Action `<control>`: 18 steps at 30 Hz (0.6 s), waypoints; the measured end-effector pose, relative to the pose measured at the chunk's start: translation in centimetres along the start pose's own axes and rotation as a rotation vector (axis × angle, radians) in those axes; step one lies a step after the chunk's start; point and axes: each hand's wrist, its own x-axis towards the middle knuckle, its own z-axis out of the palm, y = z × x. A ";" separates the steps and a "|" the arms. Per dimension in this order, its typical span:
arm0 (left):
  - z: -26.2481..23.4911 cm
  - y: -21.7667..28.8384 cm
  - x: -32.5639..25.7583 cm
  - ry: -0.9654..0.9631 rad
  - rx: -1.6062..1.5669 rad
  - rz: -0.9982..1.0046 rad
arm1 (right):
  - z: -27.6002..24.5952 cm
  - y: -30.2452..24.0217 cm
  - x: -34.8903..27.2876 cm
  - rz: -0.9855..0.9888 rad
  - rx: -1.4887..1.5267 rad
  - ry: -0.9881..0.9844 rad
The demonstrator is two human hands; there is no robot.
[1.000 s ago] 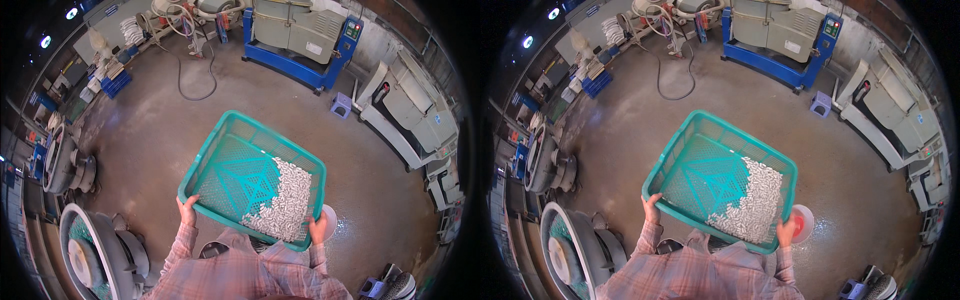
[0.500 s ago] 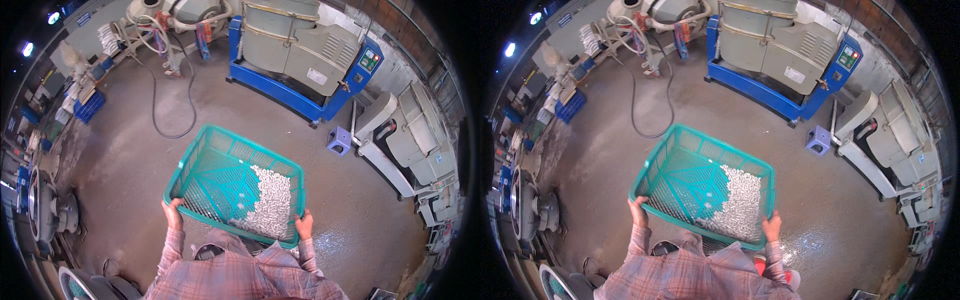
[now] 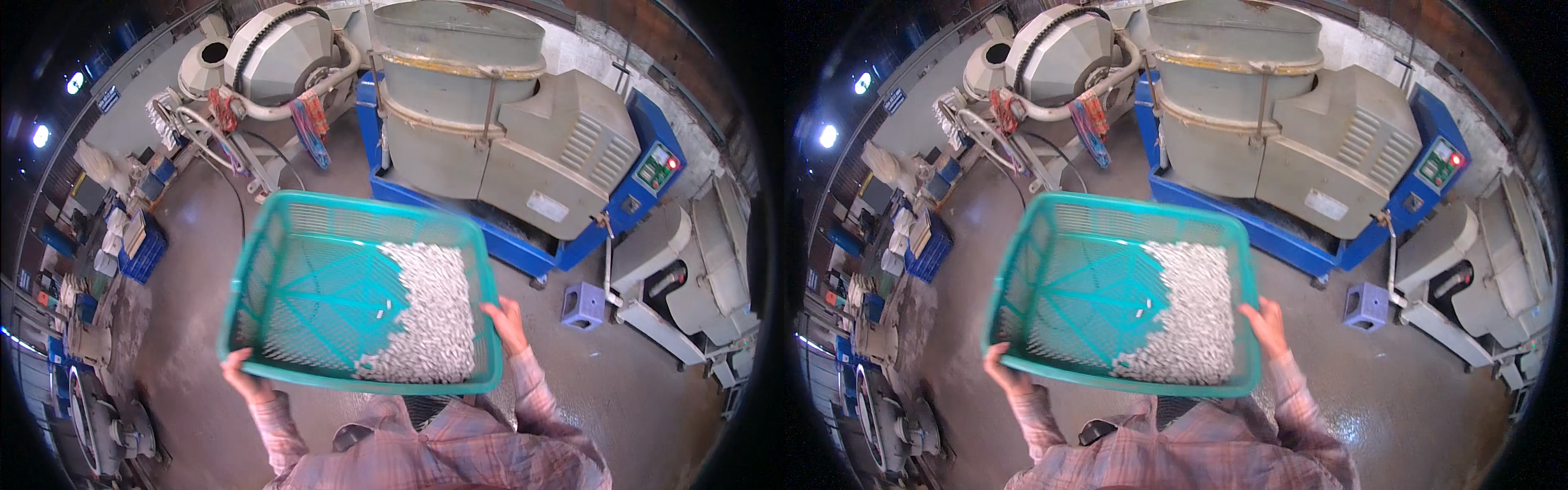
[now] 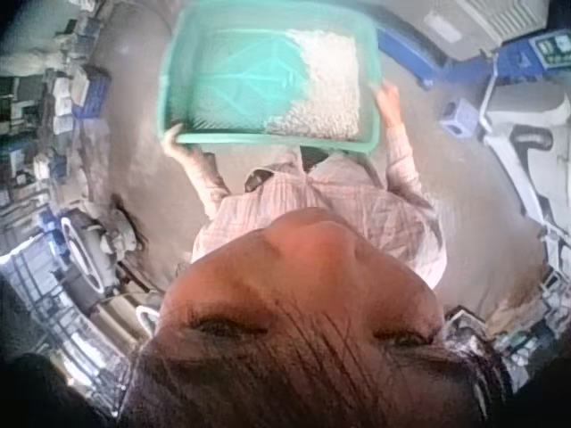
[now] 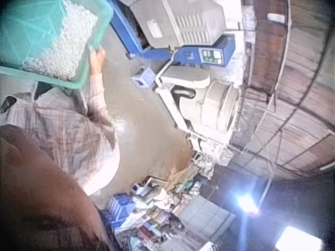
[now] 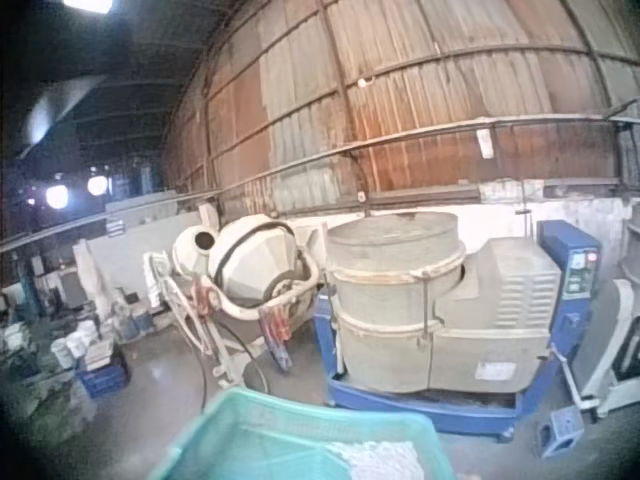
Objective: The person scoops white pellets from a large pile into a green basket using a red scoop and their hands. They then carry the basket to a rotating yellow machine and pour the pellets into it. The person repeats this process multiple times.
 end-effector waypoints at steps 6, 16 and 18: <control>15.1 14.7 16.0 -0.070 -0.082 0.260 | 7.9 -30.0 21.3 -0.047 0.628 -0.461; 50.6 25.0 42.4 -0.548 -0.280 0.533 | 4.6 -55.0 47.6 -0.221 0.937 -0.810; 58.4 22.4 46.8 -0.541 -0.326 0.474 | 2.8 -56.9 52.1 -0.333 0.901 -0.678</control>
